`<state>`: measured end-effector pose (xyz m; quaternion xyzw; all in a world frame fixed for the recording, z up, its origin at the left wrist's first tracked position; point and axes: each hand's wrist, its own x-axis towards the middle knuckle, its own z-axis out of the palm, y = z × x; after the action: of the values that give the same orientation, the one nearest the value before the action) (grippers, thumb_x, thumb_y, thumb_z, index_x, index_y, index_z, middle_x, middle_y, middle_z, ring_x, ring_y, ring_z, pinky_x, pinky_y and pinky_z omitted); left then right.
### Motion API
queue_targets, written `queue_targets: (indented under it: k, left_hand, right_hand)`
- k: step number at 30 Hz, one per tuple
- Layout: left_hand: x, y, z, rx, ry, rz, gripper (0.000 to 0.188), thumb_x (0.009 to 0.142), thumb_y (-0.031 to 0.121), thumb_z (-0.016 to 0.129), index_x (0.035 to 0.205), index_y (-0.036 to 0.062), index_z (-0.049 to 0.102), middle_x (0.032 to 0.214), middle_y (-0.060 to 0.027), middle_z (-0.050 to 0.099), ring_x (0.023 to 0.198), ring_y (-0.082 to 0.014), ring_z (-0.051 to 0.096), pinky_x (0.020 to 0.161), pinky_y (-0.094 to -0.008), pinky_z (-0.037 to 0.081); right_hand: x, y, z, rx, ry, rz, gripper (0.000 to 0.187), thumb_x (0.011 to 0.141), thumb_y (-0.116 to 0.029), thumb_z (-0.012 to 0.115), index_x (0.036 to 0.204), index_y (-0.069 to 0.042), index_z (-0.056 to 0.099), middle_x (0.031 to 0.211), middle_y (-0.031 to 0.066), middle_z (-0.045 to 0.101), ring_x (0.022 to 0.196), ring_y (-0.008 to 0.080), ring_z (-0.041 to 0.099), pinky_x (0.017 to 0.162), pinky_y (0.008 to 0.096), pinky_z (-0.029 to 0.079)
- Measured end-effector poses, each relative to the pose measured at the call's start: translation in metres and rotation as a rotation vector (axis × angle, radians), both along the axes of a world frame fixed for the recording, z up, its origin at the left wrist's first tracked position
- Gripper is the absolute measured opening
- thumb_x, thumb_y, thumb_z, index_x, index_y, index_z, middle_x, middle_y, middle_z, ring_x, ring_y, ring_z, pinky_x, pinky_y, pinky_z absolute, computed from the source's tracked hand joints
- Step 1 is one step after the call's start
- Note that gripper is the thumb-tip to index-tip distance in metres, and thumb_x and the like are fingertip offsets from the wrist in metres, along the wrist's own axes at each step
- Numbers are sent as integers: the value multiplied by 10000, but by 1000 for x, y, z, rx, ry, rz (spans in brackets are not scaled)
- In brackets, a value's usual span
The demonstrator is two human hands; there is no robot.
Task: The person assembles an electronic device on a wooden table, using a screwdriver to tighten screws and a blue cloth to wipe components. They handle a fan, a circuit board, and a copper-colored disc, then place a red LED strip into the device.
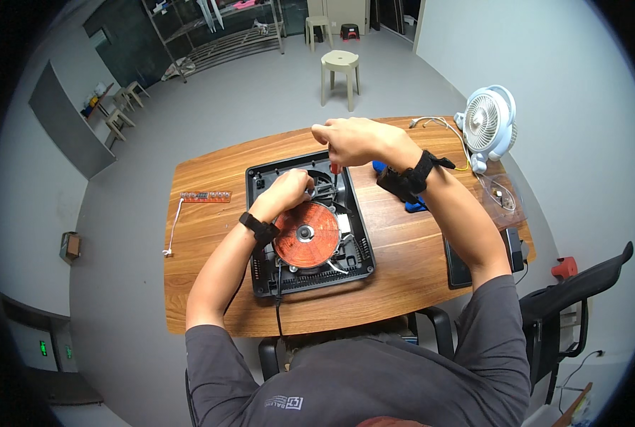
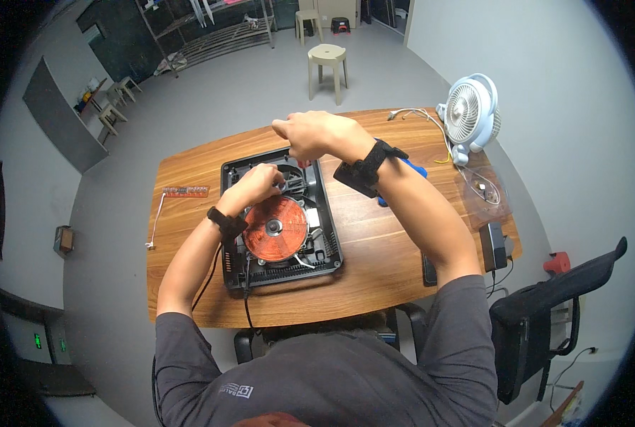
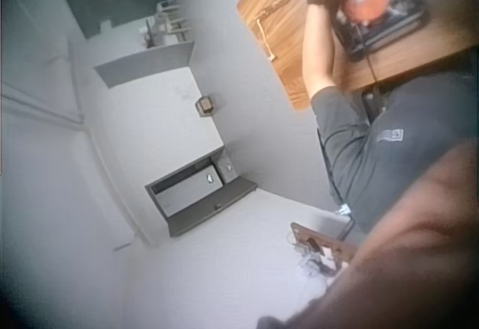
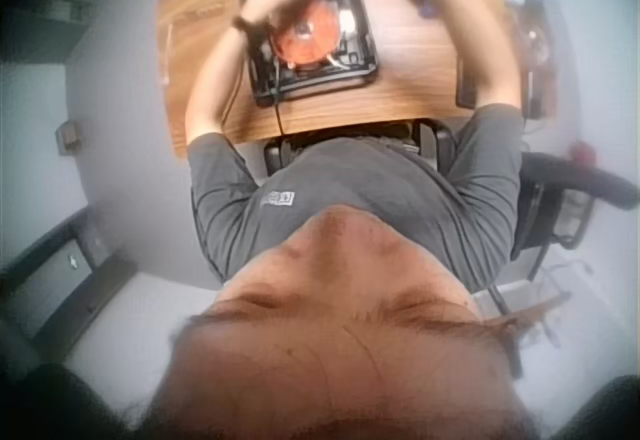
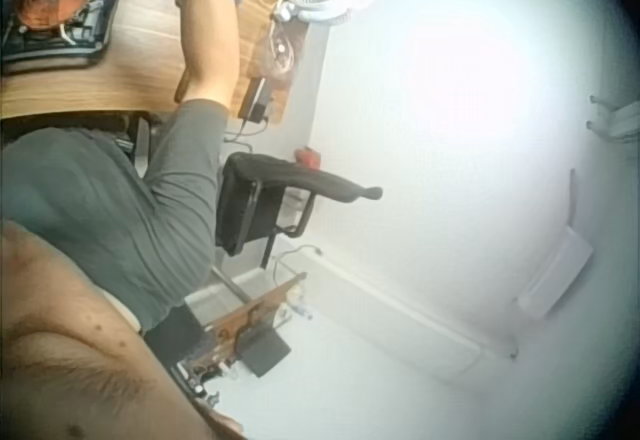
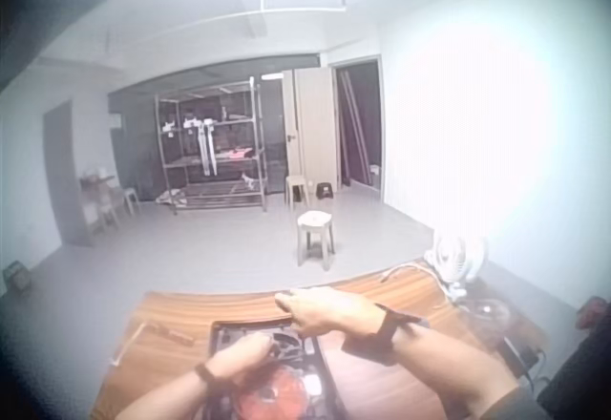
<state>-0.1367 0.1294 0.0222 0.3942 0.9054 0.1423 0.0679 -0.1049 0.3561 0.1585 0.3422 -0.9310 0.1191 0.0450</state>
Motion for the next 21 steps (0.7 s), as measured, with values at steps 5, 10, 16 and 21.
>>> queue_targets:
  k: [5, 10, 16, 21]
  left_hand:
    - [-1, 1, 2, 6, 8, -19, 259, 743, 88, 778, 988, 9, 752, 967, -180, 696, 988, -371, 673, 897, -431, 547]
    - [-2, -2, -2, 5, 20, -14, 258, 745, 89, 778, 989, 9, 753, 969, -180, 699, 978, -367, 673, 893, -430, 547]
    - [-1, 1, 3, -8, -6, -12, 261, 752, 86, 777, 1003, 14, 757, 987, -179, 702, 997, -365, 673, 900, -427, 546]
    - [0, 0, 3, -17, -2, 4, 281, 756, 85, 779, 1027, 17, 759, 1019, -178, 707, 1024, -366, 673, 915, -424, 544]
  right_hand:
    - [-2, -13, -1, 116, -46, -157, 312, 979, -268, 547, 1042, 25, 632, 835, 248, 705, 813, 439, 698, 759, 499, 573]
    - [3, -21, 9, 214, -83, -278, 358, 977, -314, 540, 1070, 15, 644, 888, 253, 715, 838, 437, 701, 778, 513, 573]
    - [6, -5, 5, 133, -5, -119, 370, 901, -288, 611, 1102, 19, 566, 1027, 229, 646, 953, 430, 670, 832, 514, 555]
    - [2, -4, -2, 116, 3, -65, 310, 931, -263, 602, 1089, 3, 573, 1007, 230, 665, 927, 420, 681, 808, 506, 557]
